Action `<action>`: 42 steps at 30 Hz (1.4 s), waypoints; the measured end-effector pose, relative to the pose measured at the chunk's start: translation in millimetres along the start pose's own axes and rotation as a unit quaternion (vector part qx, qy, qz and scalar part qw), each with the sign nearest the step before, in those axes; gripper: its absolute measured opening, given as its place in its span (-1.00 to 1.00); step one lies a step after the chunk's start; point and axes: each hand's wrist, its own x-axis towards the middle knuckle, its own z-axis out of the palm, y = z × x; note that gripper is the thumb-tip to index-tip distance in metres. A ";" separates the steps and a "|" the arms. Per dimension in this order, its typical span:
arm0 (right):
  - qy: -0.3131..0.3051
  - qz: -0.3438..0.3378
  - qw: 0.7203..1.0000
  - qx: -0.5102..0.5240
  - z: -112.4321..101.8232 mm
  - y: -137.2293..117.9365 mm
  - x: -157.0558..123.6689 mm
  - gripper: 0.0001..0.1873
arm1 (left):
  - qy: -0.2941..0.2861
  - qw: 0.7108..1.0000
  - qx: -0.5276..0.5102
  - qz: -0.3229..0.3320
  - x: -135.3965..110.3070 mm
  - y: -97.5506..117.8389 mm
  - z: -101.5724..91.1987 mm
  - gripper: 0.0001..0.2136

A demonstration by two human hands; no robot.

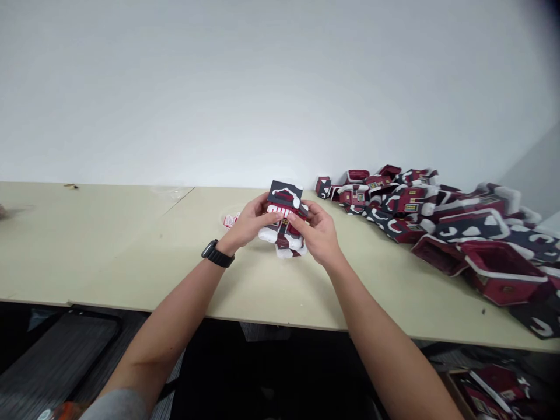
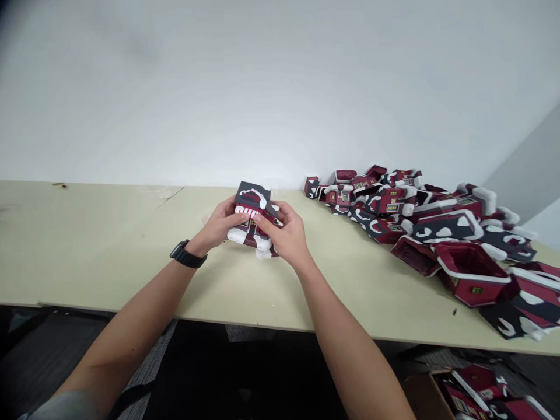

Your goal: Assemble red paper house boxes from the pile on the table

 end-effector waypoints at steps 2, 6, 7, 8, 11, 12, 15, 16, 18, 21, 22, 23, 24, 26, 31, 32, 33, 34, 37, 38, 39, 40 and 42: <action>0.005 0.003 1.000 -0.005 0.1 -1.0 -0.2 -0.35 | -0.003 1.000 0.004 -0.008 -0.4 0.0 -0.4 -0.45; 0.006 0.007 1.000 -0.008 3.5 -3.3 -2.4 -0.36 | -0.004 1.000 0.012 -0.017 -1.1 2.3 -0.6 -0.49; 0.006 0.009 1.000 -0.007 4.4 -3.9 -3.2 -0.37 | -0.002 1.000 0.012 -0.017 -1.3 3.3 -0.2 -0.49; 0.007 0.012 1.000 -0.005 5.0 -4.5 -3.9 -0.37 | 0.000 1.000 0.010 -0.014 -1.5 4.3 0.4 -0.49; 0.004 0.014 1.000 -0.008 4.9 -6.3 -5.2 -0.36 | 0.001 1.000 0.011 -0.002 -1.5 6.9 2.6 -0.47; 0.002 0.010 1.000 -0.009 4.2 -6.9 -5.1 -0.37 | 0.001 1.000 0.015 0.003 -1.6 7.8 3.3 -0.46; -0.012 -0.007 1.000 -0.008 1.4 -8.7 -4.3 -0.39 | 0.013 0.999 0.026 0.014 -5.1 10.9 4.8 -0.44; -0.023 -0.010 1.000 -0.006 0.6 -9.0 -4.2 -0.41 | 0.017 0.999 0.026 0.014 -8.5 12.2 4.9 -0.43; -0.056 -0.013 0.998 -0.002 -0.1 -8.9 -5.0 -0.41 | 0.027 0.999 0.024 0.010 -20.1 15.4 4.3 -0.44; -0.111 -0.011 0.994 -0.007 3.1 -7.7 -9.9 -0.38 | 0.057 0.998 0.029 -0.006 -48.2 19.6 0.6 -0.47; -0.127 -0.011 0.992 -0.015 5.4 -7.5 -12.3 -0.37 | 0.068 0.997 0.033 -0.010 -59.0 20.4 -1.5 -0.47; -0.143 -0.011 0.989 -0.027 8.1 -7.4 -14.9 -0.37 | 0.079 0.996 0.039 -0.014 -69.7 20.8 -4.2 -0.47; -0.160 -0.013 0.986 -0.038 11.0 -7.6 -17.4 -0.37 | 0.089 0.995 0.046 -0.017 -79.9 20.7 -7.5 -0.48; -0.187 -0.016 0.981 -0.046 16.1 -8.2 -21.5 -0.37 | 0.120 0.991 0.058 -0.023 -98.0 19.5 -16.1 -0.49; -0.149 -0.018 0.988 -0.024 17.5 -5.9 -21.6 -0.50 | 0.240 0.962 0.114 -0.063 -130.7 14.6 -47.6 -0.50; -0.127 -0.022 0.991 -0.028 16.3 -4.9 -20.3 -0.52 | 0.254 0.956 0.131 -0.072 -135.8 14.0 -53.6 -0.49; -0.107 -0.024 0.993 -0.031 15.1 -3.9 -19.0 -0.53 | 0.262 0.950 0.149 -0.080 -140.4 13.4 -58.7 -0.48; -0.089 -0.024 0.995 -0.034 14.0 -3.0 -17.8 -0.53 | 0.264 0.946 0.165 -0.090 -144.4 12.9 -62.5 -0.47; -0.059 -0.016 0.997 -0.050 12.5 -1.3 -15.7 -0.51 | 0.266 0.937 0.195 -0.117 -152.0 9.9 -66.2 -0.44; -0.052 -0.017 0.997 -0.061 12.3 -1.0 -15.6 -0.51 | 0.270 0.934 0.199 -0.124 -153.2 8.0 -65.7 -0.44; -0.046 -0.019 0.996 -0.073 12.3 -0.7 -15.7 -0.50 | 0.274 0.931 0.203 -0.129 -153.9 5.6 -64.9 -0.44; -0.042 -0.021 0.995 -0.084 12.2 -0.6 -16.0 -0.50 | 0.278 0.928 0.207 -0.134 -154.2 2.8 -64.1 -0.44; -0.037 -0.026 0.994 -0.101 12.0 -0.8 -16.9 -0.50 | 0.279 0.925 0.213 -0.143 -154.7 -3.9 -63.3 -0.44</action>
